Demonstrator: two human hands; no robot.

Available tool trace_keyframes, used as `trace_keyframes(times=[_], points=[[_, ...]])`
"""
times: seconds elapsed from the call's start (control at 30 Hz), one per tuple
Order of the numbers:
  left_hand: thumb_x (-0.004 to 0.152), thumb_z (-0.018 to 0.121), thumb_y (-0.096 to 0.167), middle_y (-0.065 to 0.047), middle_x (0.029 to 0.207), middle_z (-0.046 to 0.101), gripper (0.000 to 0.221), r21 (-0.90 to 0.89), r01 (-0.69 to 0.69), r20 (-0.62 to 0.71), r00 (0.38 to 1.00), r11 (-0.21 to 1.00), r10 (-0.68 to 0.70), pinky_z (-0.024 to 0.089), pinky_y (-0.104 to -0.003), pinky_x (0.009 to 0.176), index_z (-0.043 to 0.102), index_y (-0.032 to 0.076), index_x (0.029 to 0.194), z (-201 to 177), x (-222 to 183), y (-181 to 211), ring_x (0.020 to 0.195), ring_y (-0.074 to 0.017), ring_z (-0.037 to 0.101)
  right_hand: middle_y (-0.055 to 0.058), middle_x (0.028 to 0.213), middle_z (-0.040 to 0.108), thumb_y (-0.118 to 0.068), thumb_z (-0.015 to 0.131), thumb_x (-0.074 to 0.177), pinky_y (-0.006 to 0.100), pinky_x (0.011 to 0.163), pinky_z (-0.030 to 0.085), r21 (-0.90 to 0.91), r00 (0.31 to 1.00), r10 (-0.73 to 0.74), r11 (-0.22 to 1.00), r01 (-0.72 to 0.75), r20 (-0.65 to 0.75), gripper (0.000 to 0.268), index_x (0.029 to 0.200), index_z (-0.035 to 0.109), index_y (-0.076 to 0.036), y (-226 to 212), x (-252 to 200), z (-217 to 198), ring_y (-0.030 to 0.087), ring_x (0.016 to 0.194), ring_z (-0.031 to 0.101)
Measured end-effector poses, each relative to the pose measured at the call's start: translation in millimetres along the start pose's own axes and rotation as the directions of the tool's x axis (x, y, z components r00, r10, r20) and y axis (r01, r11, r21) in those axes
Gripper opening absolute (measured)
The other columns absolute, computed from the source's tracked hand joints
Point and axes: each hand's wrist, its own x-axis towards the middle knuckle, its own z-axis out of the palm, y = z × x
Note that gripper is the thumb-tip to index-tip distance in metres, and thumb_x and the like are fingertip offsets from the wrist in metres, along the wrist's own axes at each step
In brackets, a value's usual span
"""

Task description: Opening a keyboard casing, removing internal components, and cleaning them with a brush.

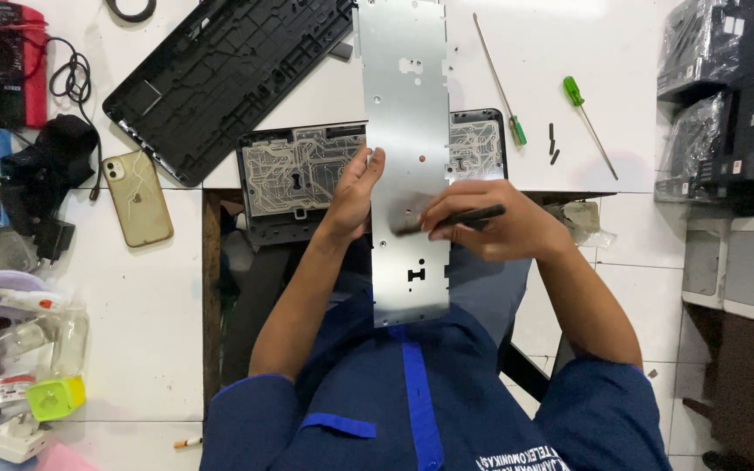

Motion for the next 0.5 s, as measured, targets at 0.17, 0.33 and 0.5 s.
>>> trace_keyframes(times=[0.17, 0.33, 0.5], points=[[0.131, 0.059, 0.035, -0.021, 0.140, 0.085, 0.052, 0.061, -0.038, 0.074, 0.997, 0.997, 0.033, 0.068, -0.053, 0.115, 0.055, 0.011, 0.177, -4, -5, -10, 0.124, -0.0250, 0.083, 0.018, 0.105, 0.084, 0.007, 0.086, 0.107, 0.042, 0.082, 0.071, 0.018, 0.985, -0.011, 1.000, 0.014, -0.171, 0.015, 0.120, 0.084, -0.002, 45, 11, -29, 0.033, 0.095, 0.086], [0.132, 0.057, 0.037, -0.022, 0.144, 0.083, 0.055, 0.090, -0.076, 0.077, 0.995, 0.993, 0.069, 0.065, -0.050, 0.119, 0.052, 0.010, 0.180, -23, 6, -17, 0.131, -0.0241, 0.080, 0.015, 0.108, 0.084, 0.003, 0.086, 0.114, 0.038, 0.077, 0.069, -0.274, 0.883, -0.214, 0.956, 0.103, -0.417, 0.012, 0.124, 0.082, -0.003, 42, 13, -15, 0.033, 0.093, 0.084], [0.130, 0.057, 0.034, -0.021, 0.127, 0.087, 0.049, 0.005, -0.037, 0.051, 0.998, 0.999, 0.037, 0.071, -0.049, 0.108, 0.060, 0.008, 0.171, 2, -2, 16, 0.113, -0.0257, 0.088, 0.017, 0.085, 0.085, 0.002, 0.089, 0.099, 0.046, 0.071, 0.067, 0.037, 1.000, -0.012, 0.999, 0.012, 0.009, 0.011, 0.106, 0.084, -0.005, 0, 12, -1, 0.035, 0.075, 0.084]])
